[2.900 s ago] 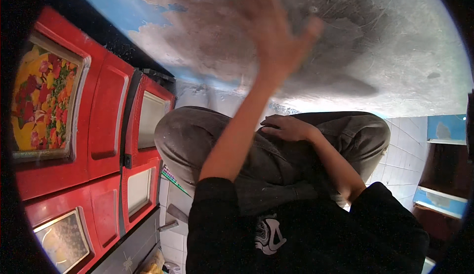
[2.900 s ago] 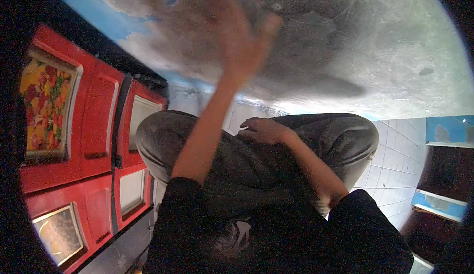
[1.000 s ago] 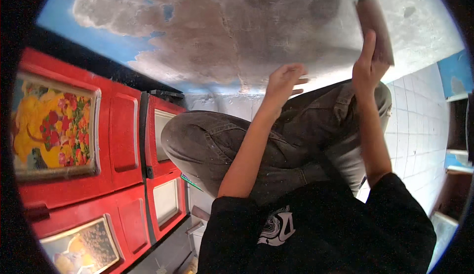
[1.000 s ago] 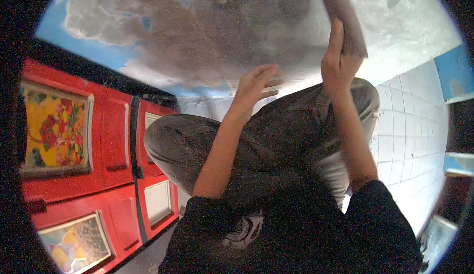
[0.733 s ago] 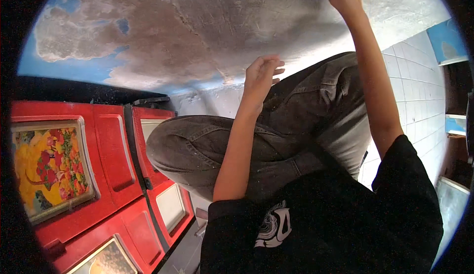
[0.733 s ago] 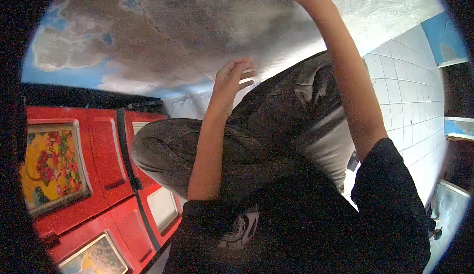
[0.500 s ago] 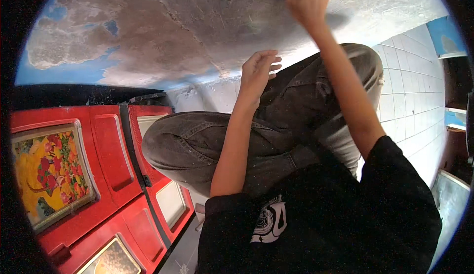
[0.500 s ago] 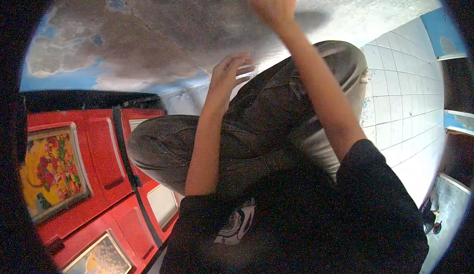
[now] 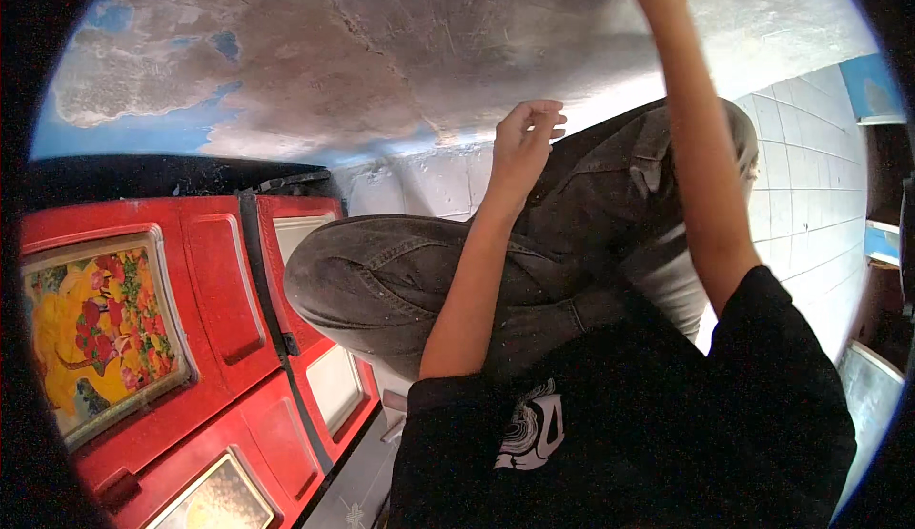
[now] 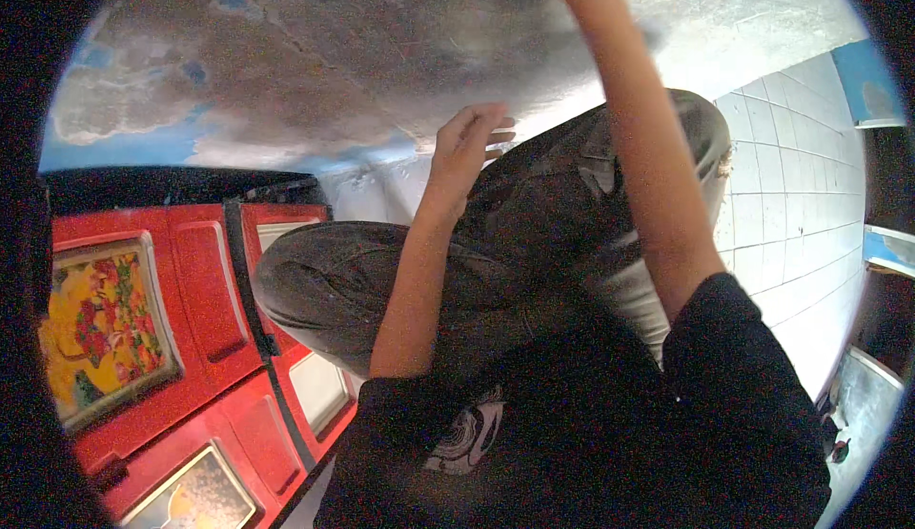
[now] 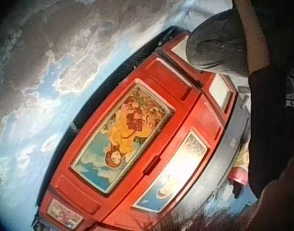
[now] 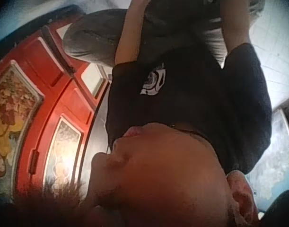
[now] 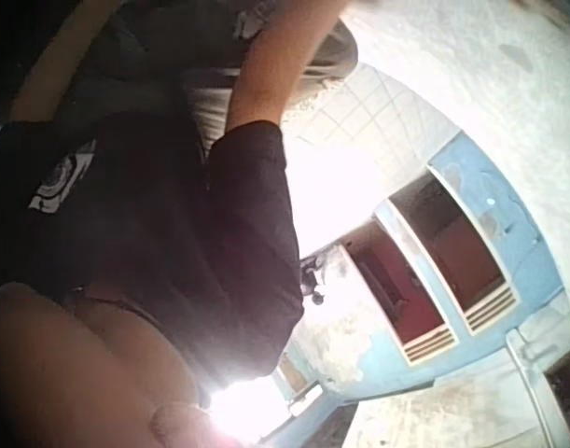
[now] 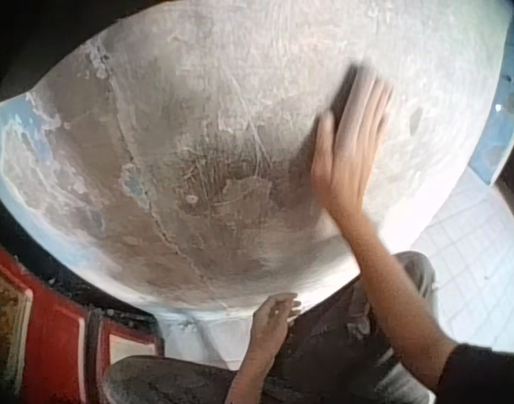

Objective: The person sands a wall using sandpaper, folds the sandpaper, and continues sanding the wall surface by hand.

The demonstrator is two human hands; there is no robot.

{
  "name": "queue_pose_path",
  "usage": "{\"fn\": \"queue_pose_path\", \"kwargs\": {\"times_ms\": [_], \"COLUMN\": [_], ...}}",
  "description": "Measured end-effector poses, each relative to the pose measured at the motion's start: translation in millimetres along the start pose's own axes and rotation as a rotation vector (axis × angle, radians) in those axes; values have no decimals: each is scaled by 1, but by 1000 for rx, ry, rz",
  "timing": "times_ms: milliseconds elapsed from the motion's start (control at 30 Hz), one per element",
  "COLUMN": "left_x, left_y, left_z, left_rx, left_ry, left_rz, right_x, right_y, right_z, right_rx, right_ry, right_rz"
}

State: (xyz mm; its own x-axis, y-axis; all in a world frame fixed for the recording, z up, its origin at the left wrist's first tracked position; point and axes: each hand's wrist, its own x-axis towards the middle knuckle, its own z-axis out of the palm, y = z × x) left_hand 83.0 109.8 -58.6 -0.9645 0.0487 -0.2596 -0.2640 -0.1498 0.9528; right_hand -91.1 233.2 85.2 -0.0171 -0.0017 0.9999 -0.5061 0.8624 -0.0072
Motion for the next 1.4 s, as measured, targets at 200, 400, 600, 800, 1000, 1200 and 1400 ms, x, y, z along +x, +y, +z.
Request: {"fn": "queue_pose_path", "kwargs": {"times_ms": [200,400,600,800,1000,1200,1400], "left_x": [-4,1,0,-4,-23,-42,-44], "left_y": [8,4,4,4,29,63,78], "left_z": [4,4,4,5,25,39,72], "left_rx": [-74,-58,-64,-54,14,94,106], "left_ry": [-21,0,17,14,-73,-132,-183], "left_rz": [-86,-111,-107,-140,-62,77,130], "right_x": [-87,21,20,24,25,23,23], "right_y": [-20,20,14,11,7,10,11], "right_z": [-21,-16,-5,-12,-19,-21,-21], "right_rx": [-66,-91,-165,-165,-158,-285,-445], "right_ry": [-339,-12,126,-16,-88,-91,-101], "right_rz": [241,85,32,127,151,109,24]}}
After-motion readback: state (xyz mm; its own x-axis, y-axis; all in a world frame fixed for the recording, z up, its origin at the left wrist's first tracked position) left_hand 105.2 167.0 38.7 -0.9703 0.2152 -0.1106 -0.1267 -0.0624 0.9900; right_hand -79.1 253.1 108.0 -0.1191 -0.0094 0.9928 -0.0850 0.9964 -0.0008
